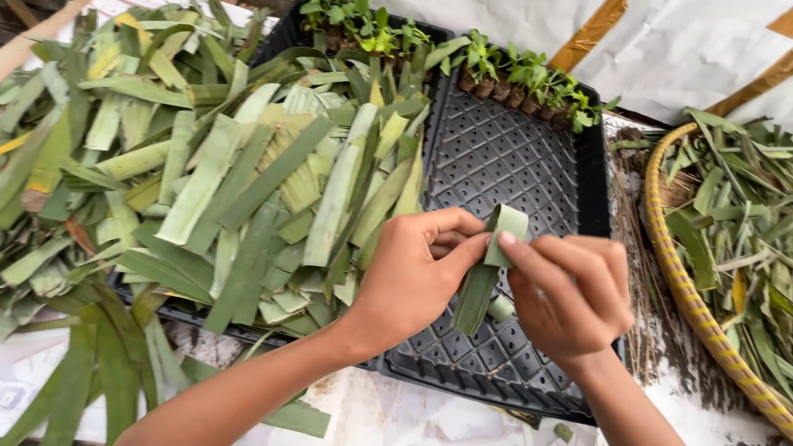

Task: The person makes small seedling pots by rolling long green leaves into cylinders and securing them with thin sticks.

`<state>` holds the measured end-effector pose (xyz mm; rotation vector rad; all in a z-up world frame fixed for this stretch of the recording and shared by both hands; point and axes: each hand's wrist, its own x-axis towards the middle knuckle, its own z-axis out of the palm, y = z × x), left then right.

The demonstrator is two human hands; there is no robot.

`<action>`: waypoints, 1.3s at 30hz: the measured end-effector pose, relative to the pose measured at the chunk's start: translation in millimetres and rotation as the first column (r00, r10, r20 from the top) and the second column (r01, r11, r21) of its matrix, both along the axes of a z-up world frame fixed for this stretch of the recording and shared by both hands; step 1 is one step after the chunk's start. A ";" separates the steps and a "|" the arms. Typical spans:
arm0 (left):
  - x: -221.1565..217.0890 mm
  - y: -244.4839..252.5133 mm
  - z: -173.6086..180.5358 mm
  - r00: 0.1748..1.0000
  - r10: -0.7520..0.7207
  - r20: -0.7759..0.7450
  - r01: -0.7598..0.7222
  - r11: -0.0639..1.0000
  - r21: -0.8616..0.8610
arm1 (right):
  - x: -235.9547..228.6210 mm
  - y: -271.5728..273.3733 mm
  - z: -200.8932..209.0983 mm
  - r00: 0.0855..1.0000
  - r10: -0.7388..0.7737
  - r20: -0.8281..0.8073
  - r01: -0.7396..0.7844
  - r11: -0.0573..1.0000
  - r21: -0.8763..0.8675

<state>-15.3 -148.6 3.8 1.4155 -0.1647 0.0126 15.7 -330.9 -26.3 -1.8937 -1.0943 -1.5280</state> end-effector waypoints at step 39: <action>35.4 -83.9 13.7 0.999 -0.041 0.003 0.041 0.995 -0.094 | -18.7 -65.9 48.0 0.942 -0.158 -0.297 0.084 0.965 -0.247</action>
